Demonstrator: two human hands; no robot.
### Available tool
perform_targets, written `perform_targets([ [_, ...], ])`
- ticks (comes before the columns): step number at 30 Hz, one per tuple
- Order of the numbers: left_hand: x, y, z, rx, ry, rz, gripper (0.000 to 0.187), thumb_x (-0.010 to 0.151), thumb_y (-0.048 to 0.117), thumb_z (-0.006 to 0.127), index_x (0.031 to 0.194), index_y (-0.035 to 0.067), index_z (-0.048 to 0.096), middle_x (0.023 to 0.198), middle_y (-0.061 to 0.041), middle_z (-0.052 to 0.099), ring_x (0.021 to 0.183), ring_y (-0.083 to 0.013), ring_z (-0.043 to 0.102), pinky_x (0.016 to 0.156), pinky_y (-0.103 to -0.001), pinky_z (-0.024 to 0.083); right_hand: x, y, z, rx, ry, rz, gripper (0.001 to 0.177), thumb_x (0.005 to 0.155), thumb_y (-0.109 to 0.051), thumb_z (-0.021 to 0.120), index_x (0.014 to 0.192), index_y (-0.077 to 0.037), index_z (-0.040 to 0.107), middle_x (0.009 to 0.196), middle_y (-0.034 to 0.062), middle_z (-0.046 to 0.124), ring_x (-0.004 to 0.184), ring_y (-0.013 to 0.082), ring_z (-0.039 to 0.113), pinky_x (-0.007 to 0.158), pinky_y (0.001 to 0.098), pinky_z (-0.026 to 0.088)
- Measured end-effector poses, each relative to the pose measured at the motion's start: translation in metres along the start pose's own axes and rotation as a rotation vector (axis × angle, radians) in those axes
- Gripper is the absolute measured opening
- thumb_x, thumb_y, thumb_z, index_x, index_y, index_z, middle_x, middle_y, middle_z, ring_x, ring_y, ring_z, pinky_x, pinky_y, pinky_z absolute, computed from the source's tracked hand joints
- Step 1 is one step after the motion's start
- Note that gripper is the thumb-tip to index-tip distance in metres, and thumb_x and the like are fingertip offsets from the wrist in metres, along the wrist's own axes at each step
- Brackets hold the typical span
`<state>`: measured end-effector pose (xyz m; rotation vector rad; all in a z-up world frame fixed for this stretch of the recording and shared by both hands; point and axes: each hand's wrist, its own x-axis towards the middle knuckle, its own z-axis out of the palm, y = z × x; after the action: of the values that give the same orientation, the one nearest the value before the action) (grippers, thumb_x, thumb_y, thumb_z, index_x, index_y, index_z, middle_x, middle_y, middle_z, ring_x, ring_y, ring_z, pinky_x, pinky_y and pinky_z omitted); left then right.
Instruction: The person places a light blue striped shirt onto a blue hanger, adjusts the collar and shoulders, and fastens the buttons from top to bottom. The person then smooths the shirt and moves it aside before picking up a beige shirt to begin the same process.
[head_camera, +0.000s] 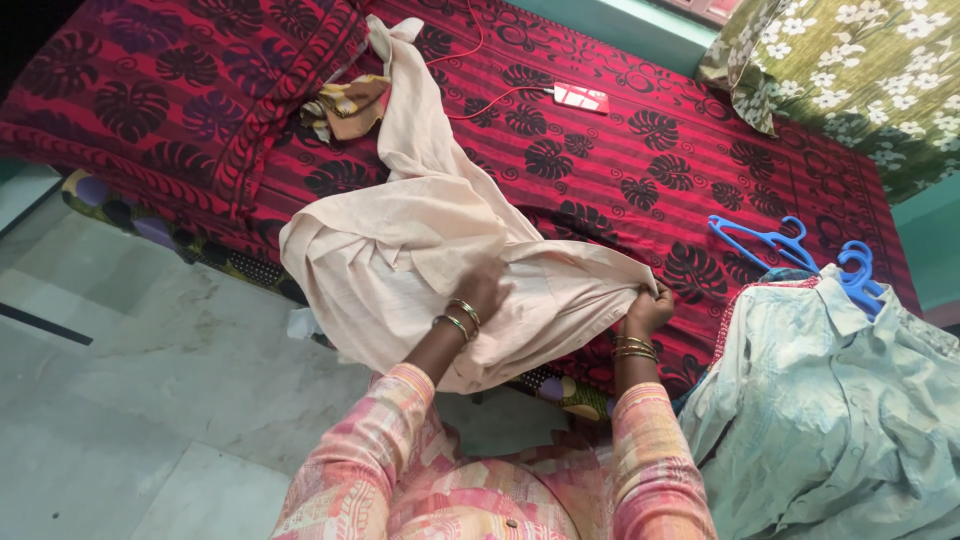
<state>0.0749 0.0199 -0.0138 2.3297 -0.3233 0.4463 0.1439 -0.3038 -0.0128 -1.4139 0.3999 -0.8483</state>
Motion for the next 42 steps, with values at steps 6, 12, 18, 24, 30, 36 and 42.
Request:
perform_targets([
  [6, 0.006, -0.057, -0.042, 0.358, 0.019, -0.249, 0.072, 0.085, 0.027, 0.072, 0.149, 0.011, 0.043, 0.130, -0.015, 0.058, 0.119, -0.0349, 0.058, 0.101, -0.055, 0.040, 0.049, -0.017, -0.011, -0.012, 0.040, -0.064, 0.011, 0.089, 0.008, 0.070, 0.095, -0.001, 0.069, 0.092, 0.0030, 0.070, 0.082, 0.0110, 0.064, 0.077, 0.0268, 0.055],
  [12, 0.000, -0.055, -0.036, 0.310, 0.015, -0.182, 0.062, 0.082, 0.025, 0.074, 0.137, 0.009, 0.050, 0.127, -0.016, 0.059, 0.117, -0.0352, 0.058, 0.097, -0.055, 0.042, 0.070, -0.020, -0.018, 0.112, -0.103, -0.014, 0.025, 0.089, 0.000, 0.075, 0.112, -0.002, 0.065, 0.102, 0.0049, 0.069, 0.084, 0.0120, 0.068, 0.076, 0.0256, 0.057],
  [18, 0.014, -0.038, 0.034, 0.088, -0.238, 0.138, 0.029, 0.107, 0.023, 0.058, 0.136, 0.019, 0.062, 0.132, -0.003, 0.063, 0.124, -0.0254, 0.062, 0.108, -0.043, 0.048, 0.038, 0.008, -0.020, 0.145, -0.258, 0.250, 0.052, 0.094, -0.017, 0.079, 0.132, -0.009, 0.044, 0.104, 0.0065, 0.059, 0.081, 0.0127, 0.055, 0.064, 0.0280, 0.042],
  [24, 0.017, -0.013, 0.057, 0.310, -0.305, 0.082, 0.052, 0.094, 0.045, 0.061, 0.142, 0.025, 0.055, 0.157, -0.007, 0.041, 0.149, -0.0310, 0.029, 0.121, -0.054, 0.019, -0.009, 0.033, -0.045, -0.330, -0.276, -0.133, 0.061, 0.095, -0.033, 0.081, 0.130, 0.004, 0.048, 0.123, 0.0193, 0.065, 0.109, 0.0269, 0.064, 0.094, 0.0398, 0.051],
  [30, 0.039, -0.017, 0.062, 0.402, -0.333, -0.001, 0.067, 0.094, 0.057, 0.055, 0.154, 0.031, 0.041, 0.163, -0.005, 0.031, 0.151, -0.0309, 0.023, 0.124, -0.053, 0.013, -0.058, 0.026, -0.047, -0.643, -0.394, -0.213, 0.075, 0.083, -0.043, 0.085, 0.123, 0.008, 0.046, 0.109, 0.0279, 0.064, 0.098, 0.0332, 0.063, 0.084, 0.0450, 0.052],
  [36, 0.074, -0.025, 0.080, 0.371, -0.339, -0.125, 0.078, 0.093, 0.063, 0.052, 0.160, 0.030, 0.030, 0.168, -0.004, 0.024, 0.152, -0.0329, 0.020, 0.124, -0.052, 0.013, -0.075, -0.008, -0.049, -0.663, -0.477, 0.149, 0.060, 0.078, -0.038, 0.087, 0.104, 0.004, 0.054, 0.095, 0.0192, 0.070, 0.084, 0.0229, 0.067, 0.074, 0.0374, 0.055],
  [42, 0.114, -0.034, 0.103, 0.391, -0.334, -0.217, 0.081, 0.093, 0.066, 0.048, 0.162, 0.031, 0.024, 0.170, -0.001, 0.019, 0.154, -0.0344, 0.016, 0.125, -0.052, 0.011, -0.048, 0.031, -0.060, -0.470, -0.708, 0.079, 0.037, 0.081, -0.015, 0.077, 0.110, 0.000, 0.062, 0.098, 0.0101, 0.073, 0.087, 0.0152, 0.067, 0.076, 0.0323, 0.055],
])
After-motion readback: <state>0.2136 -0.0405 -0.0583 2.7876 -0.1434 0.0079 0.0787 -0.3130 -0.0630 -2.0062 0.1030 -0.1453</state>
